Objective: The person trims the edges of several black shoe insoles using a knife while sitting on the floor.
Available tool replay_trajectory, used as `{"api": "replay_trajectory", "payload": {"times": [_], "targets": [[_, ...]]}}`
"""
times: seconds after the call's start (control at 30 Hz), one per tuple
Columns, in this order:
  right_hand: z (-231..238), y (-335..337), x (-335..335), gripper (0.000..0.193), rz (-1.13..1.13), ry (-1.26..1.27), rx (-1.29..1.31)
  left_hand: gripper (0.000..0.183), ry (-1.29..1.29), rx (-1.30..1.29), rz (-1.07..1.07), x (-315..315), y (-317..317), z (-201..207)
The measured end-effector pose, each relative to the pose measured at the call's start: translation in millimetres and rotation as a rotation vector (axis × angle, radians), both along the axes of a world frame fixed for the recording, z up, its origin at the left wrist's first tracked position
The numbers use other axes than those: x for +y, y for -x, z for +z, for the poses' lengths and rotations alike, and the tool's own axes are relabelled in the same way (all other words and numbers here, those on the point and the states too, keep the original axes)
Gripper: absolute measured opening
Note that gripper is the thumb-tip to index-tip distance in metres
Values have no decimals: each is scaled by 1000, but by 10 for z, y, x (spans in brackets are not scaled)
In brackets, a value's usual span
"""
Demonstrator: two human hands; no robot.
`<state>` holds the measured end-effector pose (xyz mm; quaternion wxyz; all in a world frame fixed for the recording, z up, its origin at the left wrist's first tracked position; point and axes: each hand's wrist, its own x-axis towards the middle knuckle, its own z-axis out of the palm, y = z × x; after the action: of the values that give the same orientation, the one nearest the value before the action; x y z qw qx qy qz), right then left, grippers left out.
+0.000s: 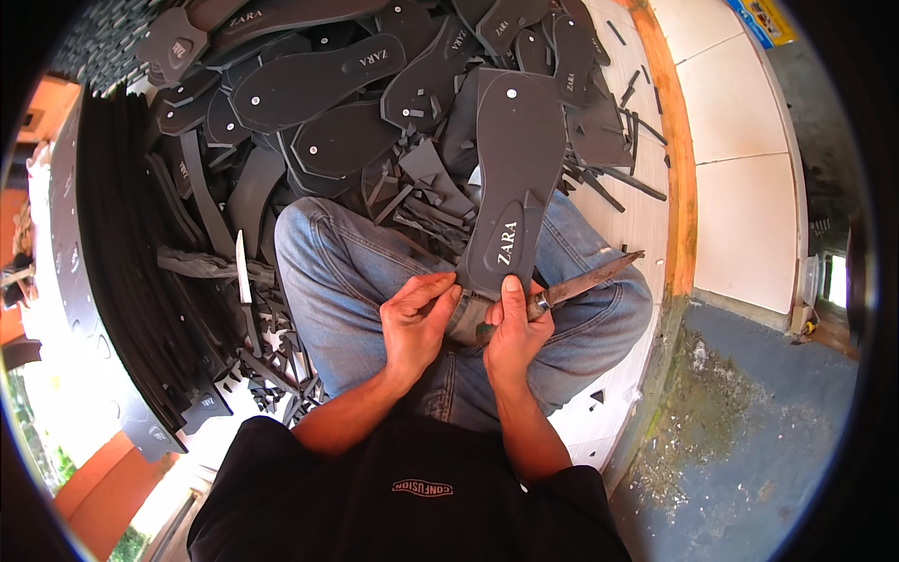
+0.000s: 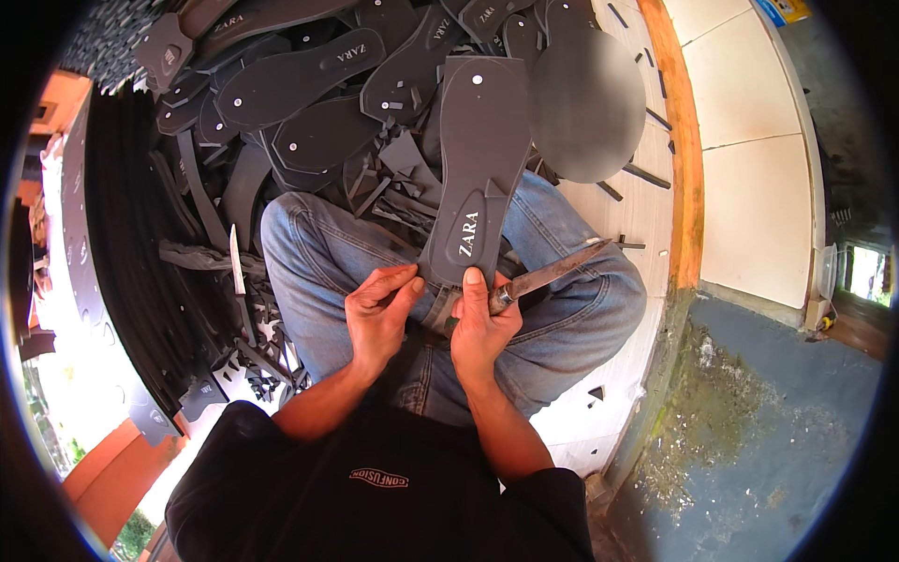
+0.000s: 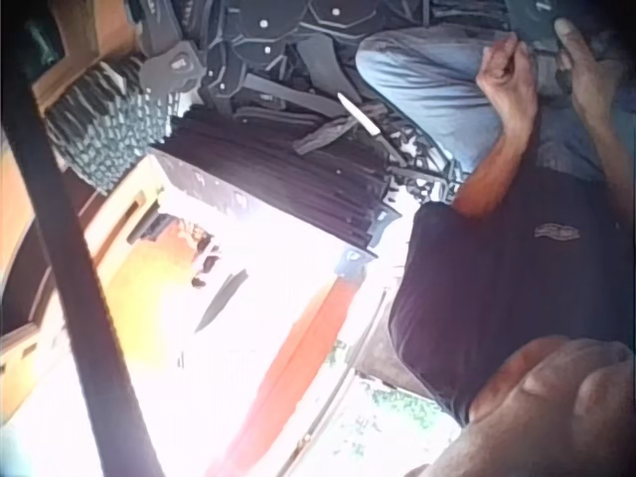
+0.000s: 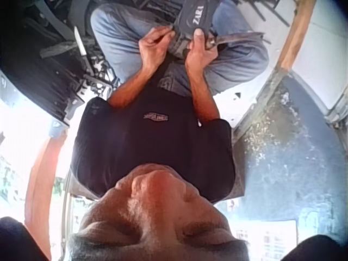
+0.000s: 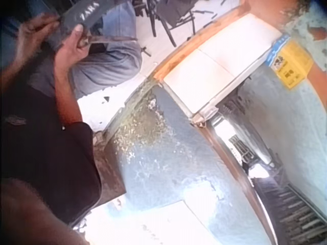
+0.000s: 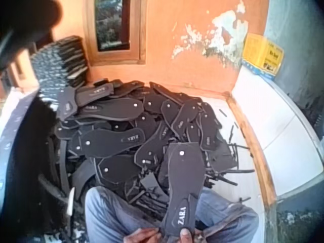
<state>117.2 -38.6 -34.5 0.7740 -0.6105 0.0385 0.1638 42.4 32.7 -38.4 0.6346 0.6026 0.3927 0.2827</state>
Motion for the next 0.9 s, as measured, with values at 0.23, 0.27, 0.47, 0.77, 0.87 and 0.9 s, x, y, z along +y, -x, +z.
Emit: {"api": "replay_trajectory", "payload": {"times": [0.23, 0.27, 0.47, 0.77, 0.87, 0.9], "targets": [[-85, -10, -77, 17, 159, -132, 74, 28, 401, -369, 31, 40, 23, -45], [-92, -21, -133, 17, 196, -152, 91, 36, 429, -367, 1, 99, 37, 8], [-100, -127, -355, 19, 292, -151, 204, 29, 239, -142, -345, 329, 176, 165], [-100, -337, -339, 34, 319, -118, 6, 26, -97, -5, -359, 259, 137, 352], [-67, -314, -343, 34, 302, -122, 26, 24, -100, 8, -380, 274, 133, 375], [-61, -310, -348, 34, 304, -116, 12, 23, -120, 0, -373, 272, 130, 370]]}}
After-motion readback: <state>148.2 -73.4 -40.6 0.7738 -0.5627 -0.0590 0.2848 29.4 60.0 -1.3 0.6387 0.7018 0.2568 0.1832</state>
